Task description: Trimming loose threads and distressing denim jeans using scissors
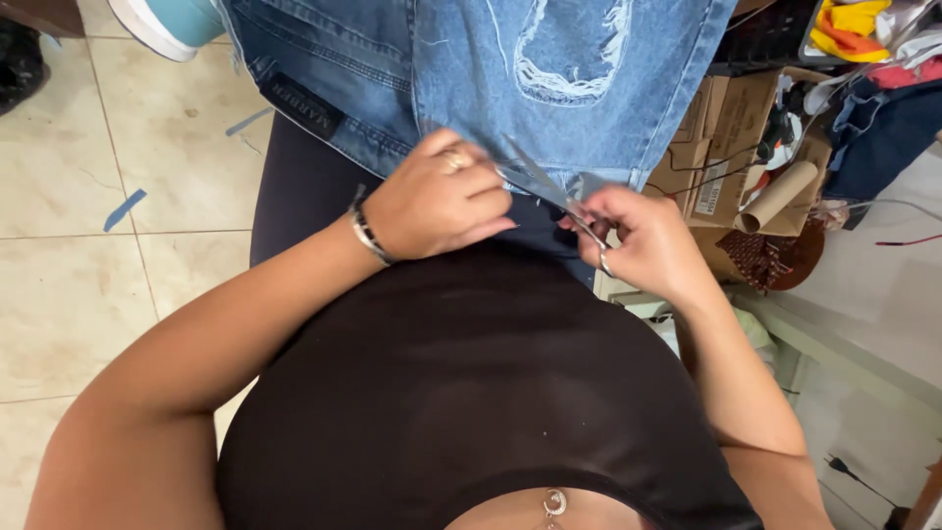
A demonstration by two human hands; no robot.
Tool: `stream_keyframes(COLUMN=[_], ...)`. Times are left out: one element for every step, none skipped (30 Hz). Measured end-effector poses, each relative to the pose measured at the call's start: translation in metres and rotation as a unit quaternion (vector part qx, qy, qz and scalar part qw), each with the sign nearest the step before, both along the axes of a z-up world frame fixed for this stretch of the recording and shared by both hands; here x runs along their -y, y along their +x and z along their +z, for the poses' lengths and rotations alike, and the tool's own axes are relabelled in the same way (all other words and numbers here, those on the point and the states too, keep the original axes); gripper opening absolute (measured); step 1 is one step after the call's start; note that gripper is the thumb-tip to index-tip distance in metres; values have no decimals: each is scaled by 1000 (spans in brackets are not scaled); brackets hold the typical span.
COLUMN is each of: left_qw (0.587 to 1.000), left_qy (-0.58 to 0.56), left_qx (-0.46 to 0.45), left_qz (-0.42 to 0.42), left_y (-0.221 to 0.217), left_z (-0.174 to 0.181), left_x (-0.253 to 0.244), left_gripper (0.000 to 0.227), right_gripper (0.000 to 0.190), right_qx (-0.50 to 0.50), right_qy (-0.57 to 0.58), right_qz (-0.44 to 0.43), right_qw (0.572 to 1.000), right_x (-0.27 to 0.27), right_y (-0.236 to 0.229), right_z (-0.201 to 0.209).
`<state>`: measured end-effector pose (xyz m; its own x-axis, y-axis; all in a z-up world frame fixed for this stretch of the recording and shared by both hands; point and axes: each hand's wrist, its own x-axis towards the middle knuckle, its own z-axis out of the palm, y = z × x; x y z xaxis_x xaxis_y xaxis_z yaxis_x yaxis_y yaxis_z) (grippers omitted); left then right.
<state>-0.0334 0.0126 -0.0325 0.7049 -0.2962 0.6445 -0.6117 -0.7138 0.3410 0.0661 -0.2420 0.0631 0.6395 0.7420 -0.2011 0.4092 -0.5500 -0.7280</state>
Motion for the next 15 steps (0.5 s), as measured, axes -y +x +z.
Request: stream_keyframes(left_qw=[1000,1000,998,994,994,989,981,981,976,971,971,934,867,868,819], left_qy=[9,9,22,36,37,56,76,77,69,60,61,42,23,24,-101], left_qx=[-7,-9,-15,-21,-19,-27,-34,-32,-58,-83,-83,-263,-433,-432,-509], left_qz=[28,28,63,98,98,134,173,176,196,216,218,236,244,244,244], left_y=[-5,-9,-13,-19,-20,-21,-23,-27,-32,-36,-39,-42,-44,-42,-41], left_z=[2,0,-1,-3,-5,-8,-10,-3,3,9,19,29,39,33,27], left_x=[-4,-7,-10,-13,-13,-13,-14,-16,-18,-20,-23,-26,-30,-29,-27], left_gripper=[32,32,33,34,34,37,40,40,44,49,49,55,63,63,61], right_gripper=[27,27,32,38,38,44,50,50,49,47,47,46,45,45,52], right_qx=[-35,-37,-85,-132,-130,-148,-166,-165,-112,-59,-59,34,126,127,148], right_qy=[21,20,44,67,68,91,114,115,85,54,54,37,19,20,-13], right_qz=[22,22,-18,-58,-58,-88,-115,-112,-132,-153,-151,-115,-81,-82,-61], right_qw=[999,999,995,987,987,981,973,973,981,985,985,992,988,988,987], right_x=[2,13,23,34,43,51,58,50,43,35,25,16,6,-7,-21], right_y=[0,3,5,7,8,8,11,10,9,8,12,16,19,19,21], right_z=[8,6,4,3,-5,-12,-20,-11,-2,7,12,17,23,31,39])
